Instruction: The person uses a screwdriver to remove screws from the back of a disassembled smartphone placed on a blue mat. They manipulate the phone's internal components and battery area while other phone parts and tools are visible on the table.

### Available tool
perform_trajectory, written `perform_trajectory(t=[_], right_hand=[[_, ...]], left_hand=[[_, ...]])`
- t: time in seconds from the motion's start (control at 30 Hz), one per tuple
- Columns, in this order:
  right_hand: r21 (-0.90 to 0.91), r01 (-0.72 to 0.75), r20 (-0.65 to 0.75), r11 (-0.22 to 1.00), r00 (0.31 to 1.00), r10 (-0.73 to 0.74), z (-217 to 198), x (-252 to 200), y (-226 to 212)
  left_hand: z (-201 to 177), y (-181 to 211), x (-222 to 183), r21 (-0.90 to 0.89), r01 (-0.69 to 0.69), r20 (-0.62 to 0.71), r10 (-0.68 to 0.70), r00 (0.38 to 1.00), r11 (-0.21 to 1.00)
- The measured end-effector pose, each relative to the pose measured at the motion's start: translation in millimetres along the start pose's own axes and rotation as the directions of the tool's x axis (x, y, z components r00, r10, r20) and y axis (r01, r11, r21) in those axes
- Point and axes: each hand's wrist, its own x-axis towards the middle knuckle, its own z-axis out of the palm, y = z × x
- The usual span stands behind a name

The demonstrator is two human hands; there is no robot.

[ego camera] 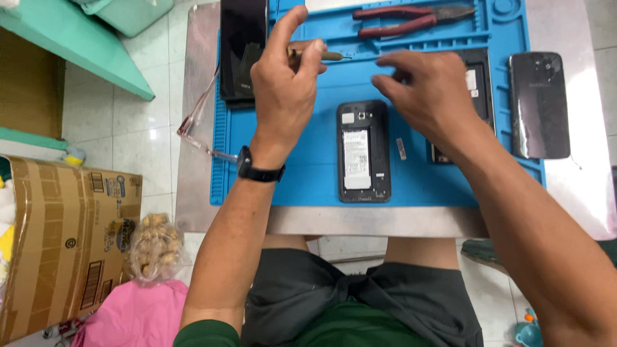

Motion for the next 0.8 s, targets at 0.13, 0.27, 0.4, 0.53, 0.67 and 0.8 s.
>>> perform_trajectory(t=[0.13, 0.27, 0.4, 0.53, 0.67, 0.8], right_hand=[[-0.061, 0.053, 0.049, 0.997, 0.998, -0.050, 27, 41, 16], [-0.052, 0.076, 0.043, 0.996, 0.996, -0.074, 52, 58, 35], [-0.119, 0.120, 0.033, 0.986, 0.993, -0.117, 61, 61, 42], [-0.118, 0.148, 0.077, 0.982, 0.987, -0.139, 58, 67, 42], [-0.037, 0.086, 0.236, 0.996, 0.969, -0.075, 45, 79, 35], [0.144, -0.116, 0.255, 0.983, 0.964, 0.077, 33, 82, 33]], left_hand=[[11, -12, 19, 0.056, 0.009, 0.026, -0.011, 1.000, 0.998], [20, -32, 26, 0.182, -0.078, 0.024, 0.074, 0.997, 0.980], [21, -39, 29, 0.206, -0.120, 0.062, 0.110, 0.992, 0.971], [14, -26, 35, 0.227, -0.057, 0.039, 0.049, 0.998, 0.972], [-9, 5, 42, 0.209, -0.235, -0.017, 0.244, 0.970, 0.949], [-37, 48, 31, 0.170, -0.212, -0.034, 0.220, 0.975, 0.962]])
